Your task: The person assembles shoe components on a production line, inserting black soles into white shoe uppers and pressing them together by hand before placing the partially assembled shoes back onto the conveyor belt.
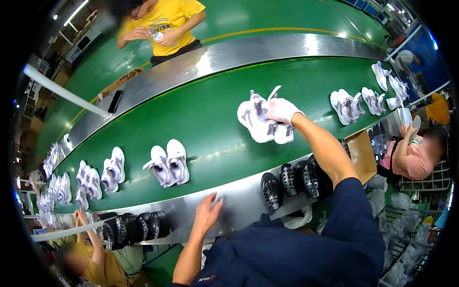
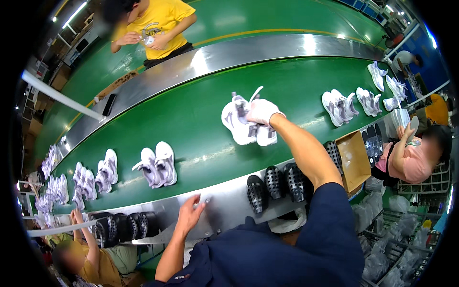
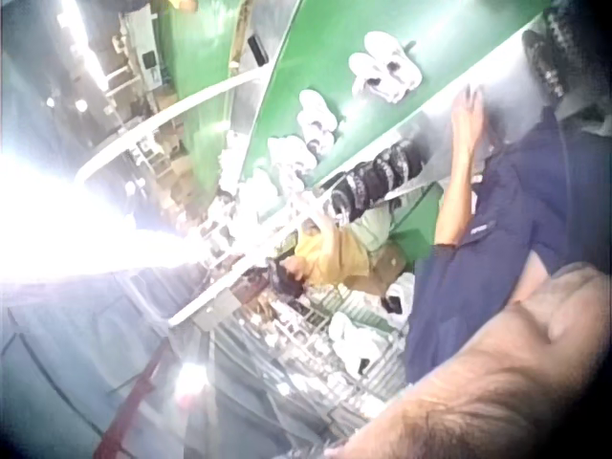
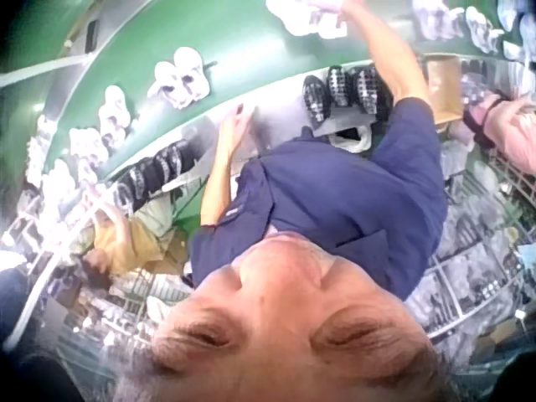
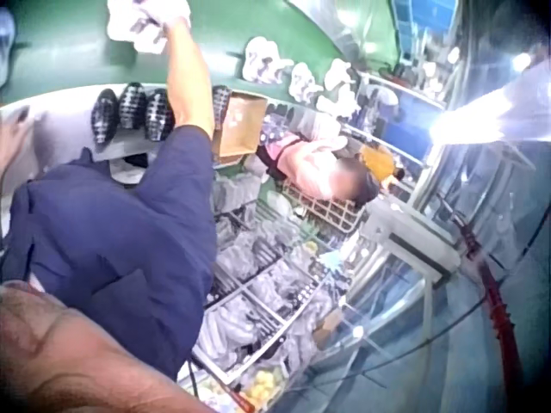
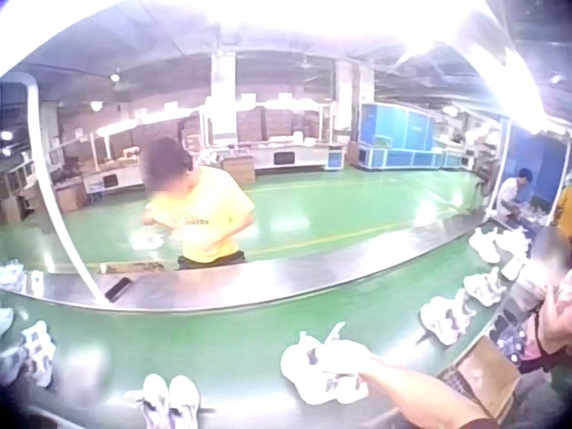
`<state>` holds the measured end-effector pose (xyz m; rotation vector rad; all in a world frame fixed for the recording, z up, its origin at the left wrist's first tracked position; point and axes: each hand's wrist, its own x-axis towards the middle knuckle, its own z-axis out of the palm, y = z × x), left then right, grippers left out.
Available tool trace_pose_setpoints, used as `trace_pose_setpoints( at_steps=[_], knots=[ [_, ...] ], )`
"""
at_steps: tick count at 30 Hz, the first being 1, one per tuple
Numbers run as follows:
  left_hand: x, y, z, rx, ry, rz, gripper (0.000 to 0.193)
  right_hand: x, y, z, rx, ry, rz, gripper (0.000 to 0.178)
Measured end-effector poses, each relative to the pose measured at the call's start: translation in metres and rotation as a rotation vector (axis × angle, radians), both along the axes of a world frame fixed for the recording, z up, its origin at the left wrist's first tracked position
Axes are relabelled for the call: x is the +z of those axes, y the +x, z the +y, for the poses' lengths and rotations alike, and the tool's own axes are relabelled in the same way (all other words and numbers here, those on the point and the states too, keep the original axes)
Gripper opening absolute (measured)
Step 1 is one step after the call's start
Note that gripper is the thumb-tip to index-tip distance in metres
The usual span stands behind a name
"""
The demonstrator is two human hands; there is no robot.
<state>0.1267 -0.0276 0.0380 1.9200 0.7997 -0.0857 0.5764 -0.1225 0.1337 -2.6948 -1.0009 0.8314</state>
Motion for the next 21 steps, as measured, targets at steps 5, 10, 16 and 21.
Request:
trace_pose_setpoints(
  at_steps=[5, 10, 16, 21],
  knots=[
    [0.054, 0.05, 0.017, 0.127, -0.033, -0.343, 0.063, 0.039, -0.148, 0.017, 0.068, 0.123, 0.018, 0.029],
    [0.039, 0.003, 0.028, 0.165, -0.201, -0.35, 0.087, -0.017, -0.291, 0.009, 0.113, 0.058, 0.047, 0.027],
    [0.004, -0.076, 0.028, 0.176, -0.5, -0.279, 0.099, -0.094, -0.394, -0.025, 0.017, 0.121, 0.102, 0.033],
    [0.01, -0.117, 0.043, 0.136, 0.346, -0.198, 0.067, -0.052, -0.395, -0.115, -0.368, 0.364, -0.444, 0.042]
  ],
)
